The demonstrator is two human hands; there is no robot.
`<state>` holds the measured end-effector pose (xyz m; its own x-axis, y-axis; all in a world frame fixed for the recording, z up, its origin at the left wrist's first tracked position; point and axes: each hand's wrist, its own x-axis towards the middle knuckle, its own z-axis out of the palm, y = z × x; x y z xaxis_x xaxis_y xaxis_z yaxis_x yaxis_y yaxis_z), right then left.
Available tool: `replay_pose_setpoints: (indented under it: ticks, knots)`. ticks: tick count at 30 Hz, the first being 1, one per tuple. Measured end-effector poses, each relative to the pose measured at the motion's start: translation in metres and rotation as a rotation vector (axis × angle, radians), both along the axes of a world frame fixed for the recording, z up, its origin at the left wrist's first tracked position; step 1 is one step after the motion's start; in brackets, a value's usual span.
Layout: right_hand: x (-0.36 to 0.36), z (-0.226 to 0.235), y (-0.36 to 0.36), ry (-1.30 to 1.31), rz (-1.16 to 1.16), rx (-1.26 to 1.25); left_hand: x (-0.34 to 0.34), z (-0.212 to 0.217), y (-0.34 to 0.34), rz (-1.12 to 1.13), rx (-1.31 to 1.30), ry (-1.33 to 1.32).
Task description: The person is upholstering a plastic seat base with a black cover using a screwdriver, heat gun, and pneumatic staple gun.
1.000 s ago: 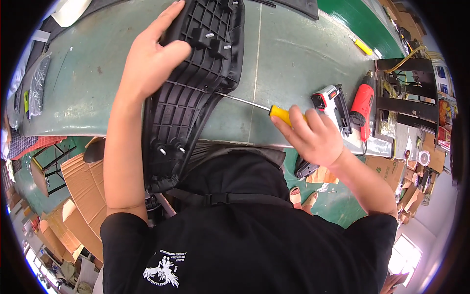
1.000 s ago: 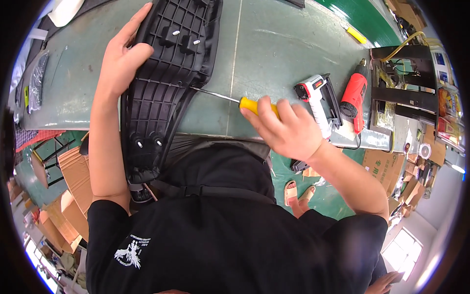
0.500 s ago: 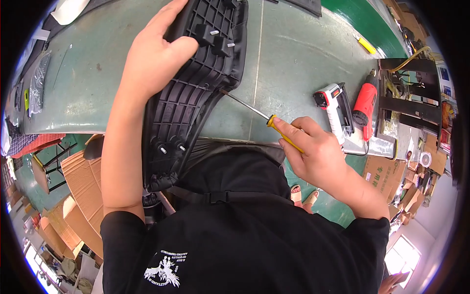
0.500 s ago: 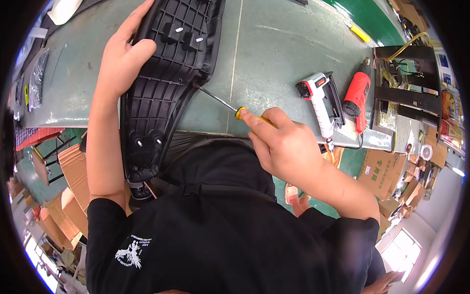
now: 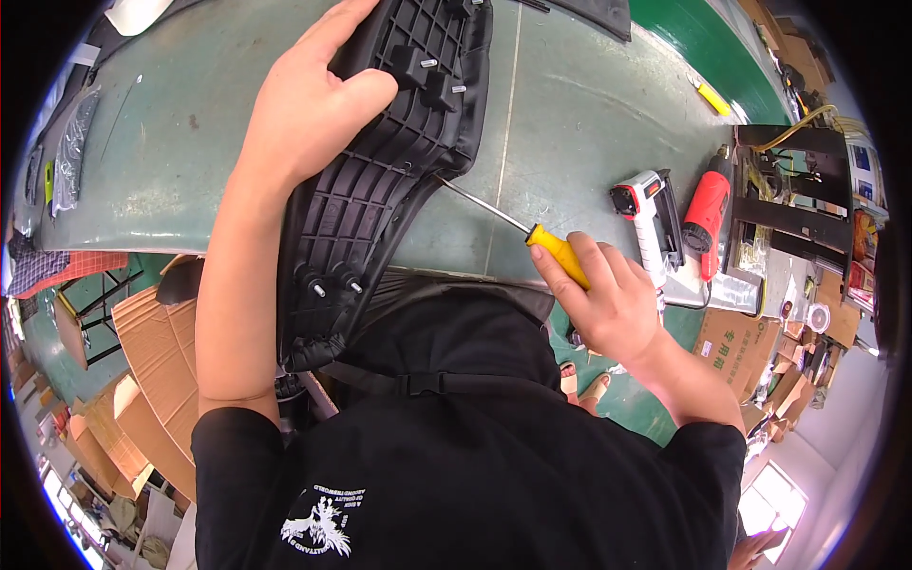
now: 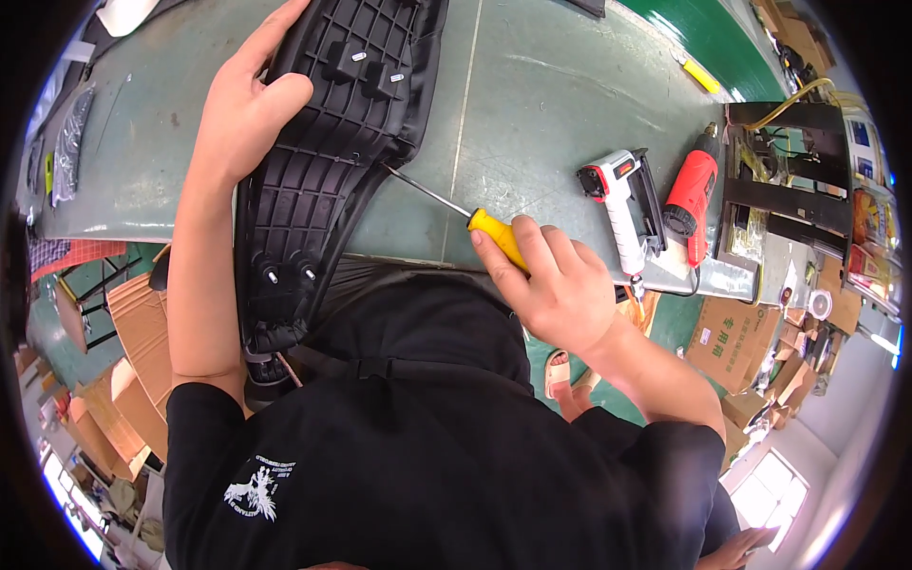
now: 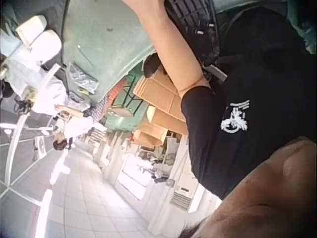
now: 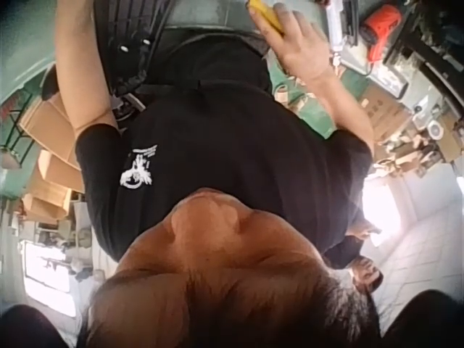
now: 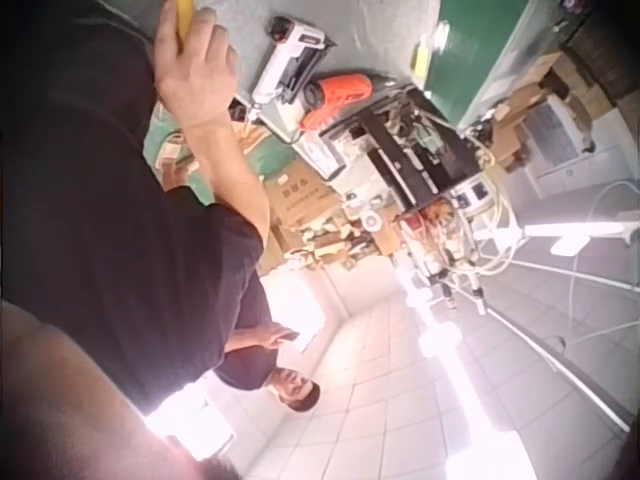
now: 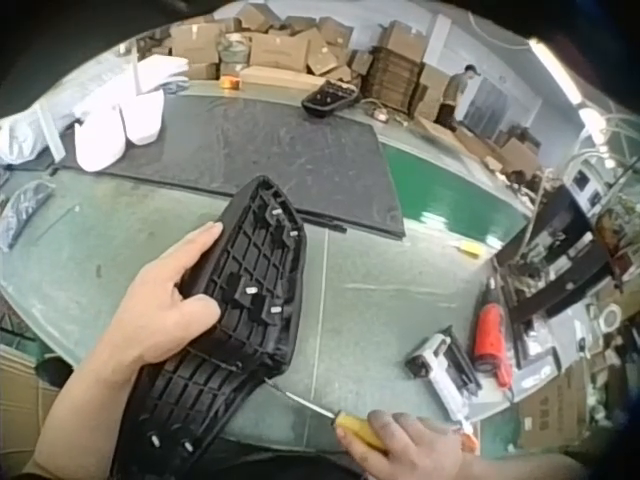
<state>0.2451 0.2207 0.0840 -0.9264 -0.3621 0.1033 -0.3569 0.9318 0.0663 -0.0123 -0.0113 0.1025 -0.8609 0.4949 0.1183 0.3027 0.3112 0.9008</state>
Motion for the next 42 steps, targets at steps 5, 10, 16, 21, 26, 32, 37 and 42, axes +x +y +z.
replay_pose_setpoints:
  ticks: [5, 10, 16, 21, 26, 32, 37, 42]
  knots:
    - [-0.012, -0.022, 0.02, 0.21, 0.128, 0.039, -0.007, -0.007, -0.003, -0.064, 0.181, -0.144]
    - [-0.006, -0.021, 0.014, 0.05, 0.035, -0.235, -0.008, -0.006, -0.006, -0.04, 0.125, -0.195]
    - [0.01, -0.01, -0.013, -0.027, -0.165, -0.383, -0.002, -0.006, -0.001, -0.063, 0.195, -0.128]
    - [0.011, -0.002, -0.029, -0.237, -0.412, -0.834, 0.001, -0.003, 0.0, -0.05, 0.123, -0.067]
    - [0.014, 0.004, -0.031, -0.957, -1.018, -1.818, 0.004, -0.002, 0.004, -0.037, 0.113, -0.035]
    - [0.026, -0.011, -0.047, -0.964, -1.022, -2.2, 0.006, 0.001, 0.003, -0.006, -0.02, 0.039]
    - [0.028, -0.014, -0.046, -0.908, -1.04, -2.148, 0.007, 0.002, 0.004, -0.021, -0.037, 0.116]
    - [0.026, -0.009, -0.038, -1.013, -0.996, -2.238, 0.011, 0.005, 0.007, 0.001, -0.021, 0.039]
